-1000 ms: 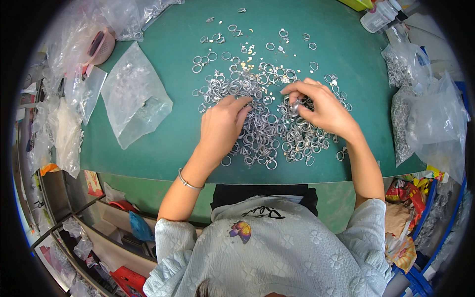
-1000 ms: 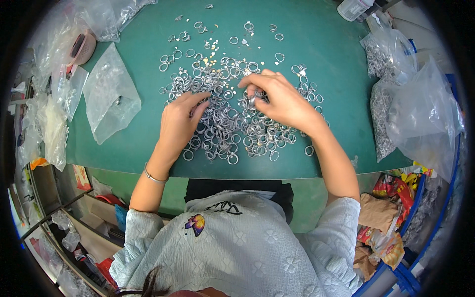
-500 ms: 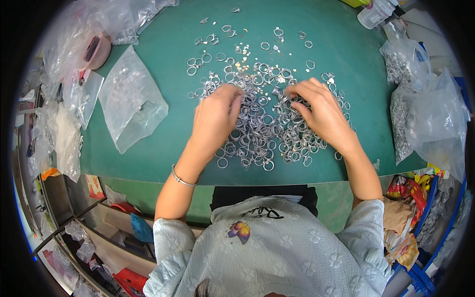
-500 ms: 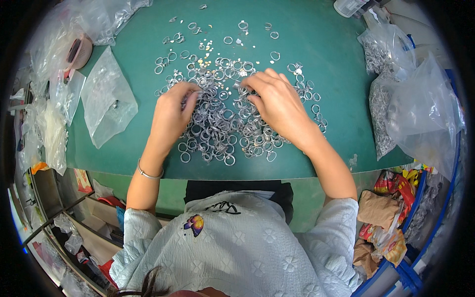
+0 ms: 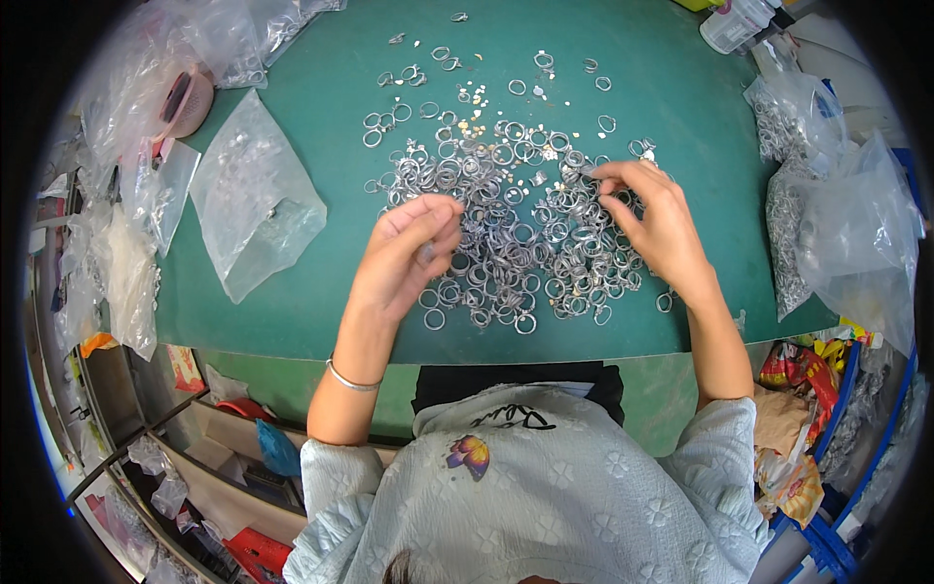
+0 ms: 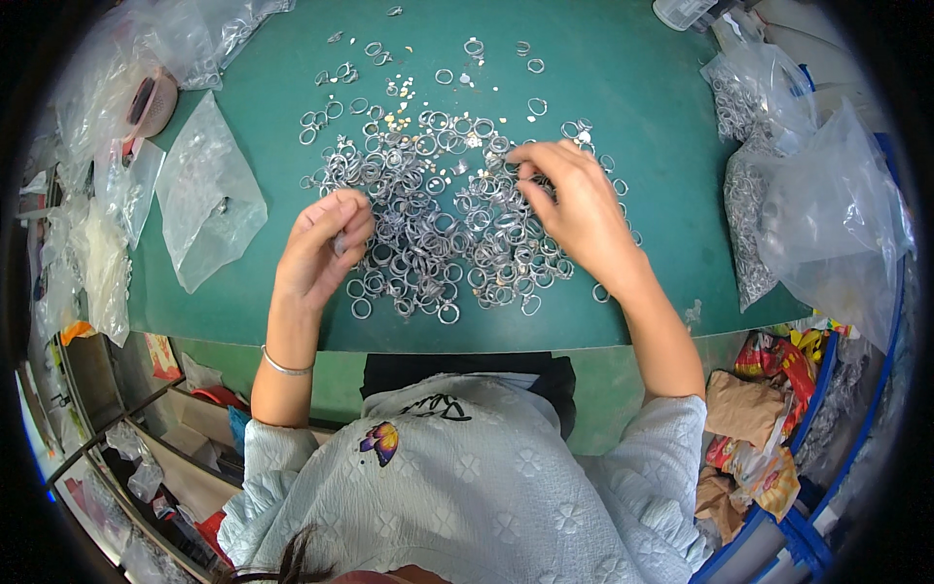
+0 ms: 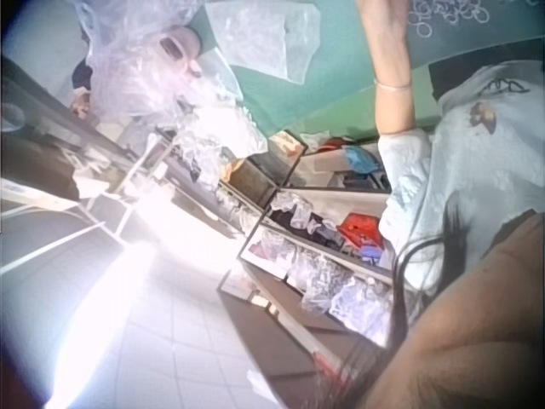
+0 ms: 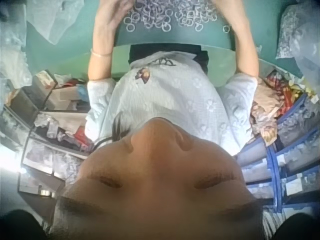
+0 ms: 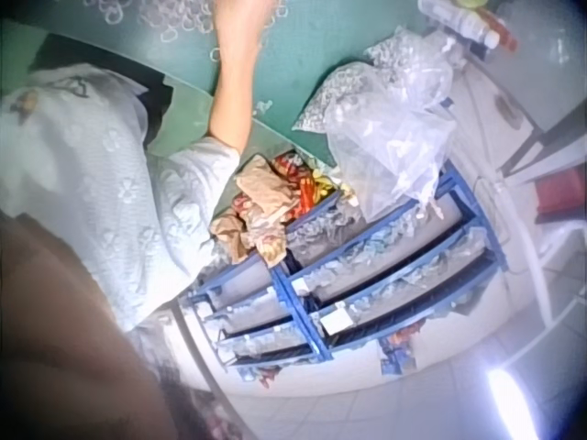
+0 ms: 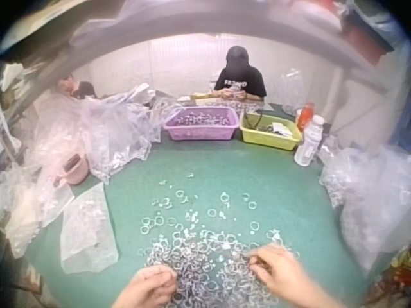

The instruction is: The person picks up small metal rings and white decorative pieces from a pile on a green workbench and places them into a small plastic bag by hand.

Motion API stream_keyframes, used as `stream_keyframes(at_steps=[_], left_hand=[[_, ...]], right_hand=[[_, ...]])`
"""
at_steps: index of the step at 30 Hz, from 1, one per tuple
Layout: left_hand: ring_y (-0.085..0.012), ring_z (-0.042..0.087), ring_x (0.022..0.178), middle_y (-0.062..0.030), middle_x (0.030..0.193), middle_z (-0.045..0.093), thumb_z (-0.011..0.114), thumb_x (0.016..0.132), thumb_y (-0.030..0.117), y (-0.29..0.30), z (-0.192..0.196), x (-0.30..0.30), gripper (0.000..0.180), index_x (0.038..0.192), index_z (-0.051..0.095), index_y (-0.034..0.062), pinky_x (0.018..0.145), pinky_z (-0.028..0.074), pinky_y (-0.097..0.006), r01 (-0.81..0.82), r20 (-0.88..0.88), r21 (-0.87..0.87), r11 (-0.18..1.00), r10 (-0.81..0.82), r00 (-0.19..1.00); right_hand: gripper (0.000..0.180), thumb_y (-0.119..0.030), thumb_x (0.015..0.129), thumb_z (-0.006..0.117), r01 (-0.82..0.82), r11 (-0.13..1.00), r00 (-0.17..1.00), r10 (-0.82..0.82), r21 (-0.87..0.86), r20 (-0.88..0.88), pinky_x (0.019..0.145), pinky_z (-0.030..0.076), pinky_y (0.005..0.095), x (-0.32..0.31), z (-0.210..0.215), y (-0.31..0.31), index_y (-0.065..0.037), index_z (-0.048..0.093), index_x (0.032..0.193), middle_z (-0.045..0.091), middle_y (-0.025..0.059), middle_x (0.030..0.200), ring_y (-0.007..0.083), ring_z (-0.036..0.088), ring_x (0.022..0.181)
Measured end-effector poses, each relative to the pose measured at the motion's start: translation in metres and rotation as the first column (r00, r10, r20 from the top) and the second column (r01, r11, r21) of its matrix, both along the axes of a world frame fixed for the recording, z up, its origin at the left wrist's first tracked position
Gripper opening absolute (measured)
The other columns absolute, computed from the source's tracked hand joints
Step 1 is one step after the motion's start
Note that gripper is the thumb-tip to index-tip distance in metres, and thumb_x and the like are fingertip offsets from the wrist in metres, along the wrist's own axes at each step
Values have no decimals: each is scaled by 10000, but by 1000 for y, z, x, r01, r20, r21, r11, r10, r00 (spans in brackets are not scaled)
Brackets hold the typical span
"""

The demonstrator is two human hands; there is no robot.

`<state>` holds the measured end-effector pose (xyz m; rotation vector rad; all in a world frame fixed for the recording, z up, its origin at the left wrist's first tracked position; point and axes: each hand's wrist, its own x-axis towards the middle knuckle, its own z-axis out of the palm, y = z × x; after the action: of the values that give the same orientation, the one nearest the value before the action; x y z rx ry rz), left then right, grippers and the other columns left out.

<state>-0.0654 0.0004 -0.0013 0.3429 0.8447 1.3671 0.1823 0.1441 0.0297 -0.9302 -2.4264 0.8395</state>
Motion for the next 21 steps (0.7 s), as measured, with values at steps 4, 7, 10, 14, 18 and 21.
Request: stream_keyframes(at_steps=[4,7,10,14,18,21], left_hand=[[-40,353,507,-20,741,544,537,952,119,-5,-1,-3,234,1133,593,-17,393,241,-174,96,10,61,994,-97,995],[-35,350,487,-13,750,572,531,953,100,-7,9,7,204,1102,619,-9,403,237,-179,4,-299,14,1000,0,954],[-34,387,517,-18,783,592,534,945,68,-6,9,10,203,1102,626,-22,423,286,-179,-27,-520,-19,999,13,854],[-87,510,610,-37,823,630,549,915,26,5,4,21,178,1047,657,-26,528,405,-218,46,-806,110,993,62,588],[-219,614,727,-113,855,663,551,892,18,32,7,37,180,1029,667,3,674,486,-304,176,-964,258,950,240,118],[-332,617,774,-142,889,614,588,870,66,60,10,55,158,1001,674,46,662,491,-398,229,-980,137,964,165,-110]], right_hand=[[237,-35,775,680,-154,976,984,137,155,114,816,385,358,-9,-5,-7,-54,638,1008,630,75,901,243,555,904],[262,27,763,638,-4,948,989,-43,319,141,800,363,370,-6,-5,0,-52,635,1013,622,72,879,245,542,890],[301,33,742,636,23,939,993,-62,342,102,775,359,365,-4,-4,-2,-57,632,1030,619,64,864,243,537,866],[349,-22,728,688,-163,954,983,134,252,127,758,362,359,-11,-6,-17,-53,622,1069,622,60,862,238,533,872],[331,-40,712,707,-180,929,955,86,324,283,743,364,360,-18,-5,-22,-38,618,1030,618,70,839,235,530,879],[301,-34,707,704,-207,914,938,85,348,336,748,368,359,-21,-8,-24,-43,613,993,618,77,828,238,539,880]])
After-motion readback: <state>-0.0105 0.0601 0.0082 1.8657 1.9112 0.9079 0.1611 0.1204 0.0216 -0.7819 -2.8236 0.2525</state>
